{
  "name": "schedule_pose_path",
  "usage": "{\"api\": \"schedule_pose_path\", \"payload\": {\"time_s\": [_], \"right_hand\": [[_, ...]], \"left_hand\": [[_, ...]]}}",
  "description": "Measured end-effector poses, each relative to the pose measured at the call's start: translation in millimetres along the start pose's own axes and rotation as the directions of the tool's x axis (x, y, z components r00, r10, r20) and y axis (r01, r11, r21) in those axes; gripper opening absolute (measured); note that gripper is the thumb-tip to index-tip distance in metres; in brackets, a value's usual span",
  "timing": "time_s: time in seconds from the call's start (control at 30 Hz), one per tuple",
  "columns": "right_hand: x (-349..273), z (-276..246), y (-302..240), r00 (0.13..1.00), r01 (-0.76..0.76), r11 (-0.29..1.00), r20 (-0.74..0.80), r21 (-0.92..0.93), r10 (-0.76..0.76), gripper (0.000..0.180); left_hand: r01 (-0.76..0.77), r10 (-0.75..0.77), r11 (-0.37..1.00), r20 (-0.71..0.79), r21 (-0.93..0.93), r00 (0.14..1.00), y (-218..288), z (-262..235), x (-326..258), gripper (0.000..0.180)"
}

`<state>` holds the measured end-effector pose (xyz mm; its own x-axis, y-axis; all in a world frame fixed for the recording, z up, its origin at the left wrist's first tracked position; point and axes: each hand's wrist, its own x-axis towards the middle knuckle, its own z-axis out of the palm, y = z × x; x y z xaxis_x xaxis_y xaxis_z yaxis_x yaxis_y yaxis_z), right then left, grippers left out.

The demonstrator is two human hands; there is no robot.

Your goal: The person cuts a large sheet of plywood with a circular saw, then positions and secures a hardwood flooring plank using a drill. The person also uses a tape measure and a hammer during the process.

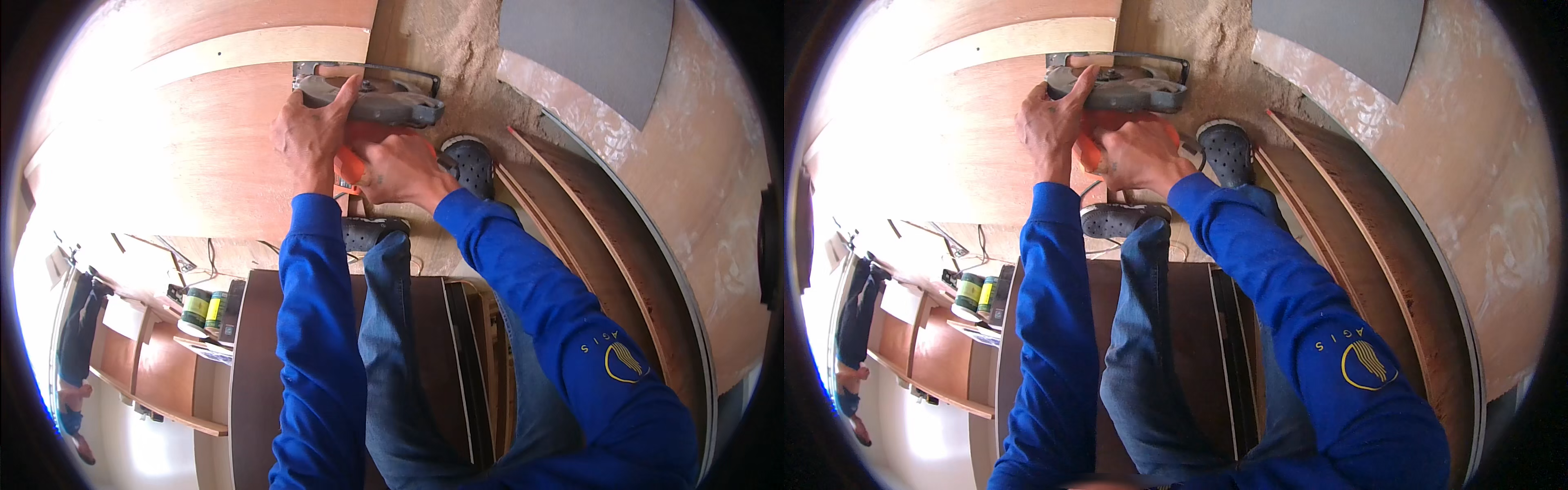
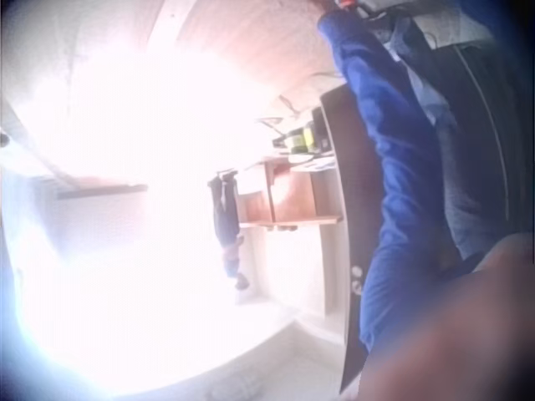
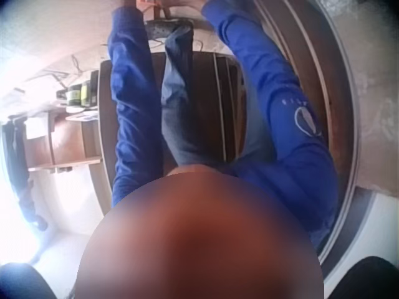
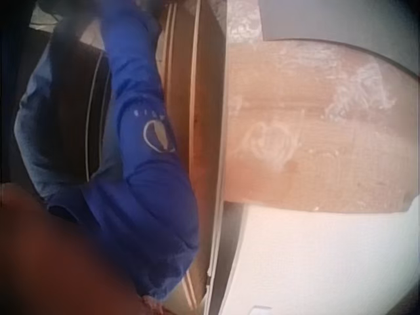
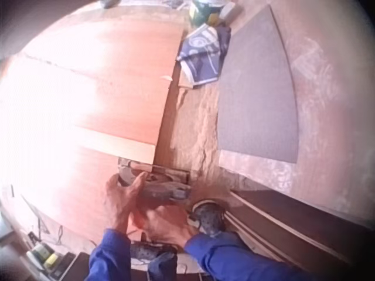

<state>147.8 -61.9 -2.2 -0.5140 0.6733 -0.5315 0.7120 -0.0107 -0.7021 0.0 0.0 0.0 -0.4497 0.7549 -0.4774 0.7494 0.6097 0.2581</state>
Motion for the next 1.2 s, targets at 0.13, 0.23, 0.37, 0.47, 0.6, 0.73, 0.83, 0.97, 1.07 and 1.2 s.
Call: {"api": "schedule_pose_path", "payload": {"time_s": [0.13,0.23,0.37,0.47,0.6,0.73,0.83,0.97,1.07,1.2], "right_hand": [[1.4,-3.4,-0.7,1.000,-0.019,0.999,-0.012,-0.047,0.019,0.036],[15.7,1.2,-8.5,1.000,0.020,1.000,-0.004,-0.018,-0.020,0.031],[18.1,-3.6,-17.3,1.000,0.025,1.000,-0.009,0.000,-0.025,0.025],[29.5,-1.4,-33.2,0.999,-0.007,1.000,0.043,0.003,0.006,0.023],[44.9,-0.9,-45.6,0.997,0.016,1.000,0.078,0.022,-0.018,0.023],[66.0,9.0,-65.8,0.996,0.065,0.997,0.062,0.043,-0.068,0.023],[79.1,13.6,-78.1,0.995,0.073,0.996,0.070,0.051,-0.076,0.023],[101.6,19.2,-99.0,0.993,0.082,0.994,0.080,0.073,-0.088,0.023],[122.2,27.1,-115.1,0.983,0.160,0.985,0.084,0.060,-0.164,0.032],[147.0,44.0,-137.3,0.985,0.164,0.985,0.048,0.048,-0.167,0.027]], "left_hand": [[-0.019,0.020,0.999,0.021,-0.026,1.000,2.5,0.6,3.3,0.073],[-0.034,0.034,0.999,-0.038,-0.011,0.999,-5.3,-8.4,9.0,0.075],[-0.028,0.028,1.000,-0.014,0.002,1.000,-8.0,-10.9,13.8,0.077],[0.013,-0.013,1.000,-0.067,0.005,0.998,-18.7,-21.6,22.9,0.076],[0.032,-0.034,0.998,-0.035,-0.047,0.999,-36.7,-35.4,42.6,0.074],[0.062,-0.066,0.997,-0.088,-0.050,0.994,-56.9,-54.4,56.9,0.074],[0.090,-0.145,0.973,-0.257,-0.212,0.956,-83.8,-68.3,57.5,0.066],[0.114,-0.239,0.912,-0.285,-0.394,0.928,-137.6,-116.4,19.0,0.046],[0.075,-0.177,0.955,-0.346,-0.287,0.921,-152.6,-145.4,-35.9,0.039],[0.241,-0.335,0.890,-0.195,-0.388,0.922,-157.3,-173.2,-119.5,0.029]]}}
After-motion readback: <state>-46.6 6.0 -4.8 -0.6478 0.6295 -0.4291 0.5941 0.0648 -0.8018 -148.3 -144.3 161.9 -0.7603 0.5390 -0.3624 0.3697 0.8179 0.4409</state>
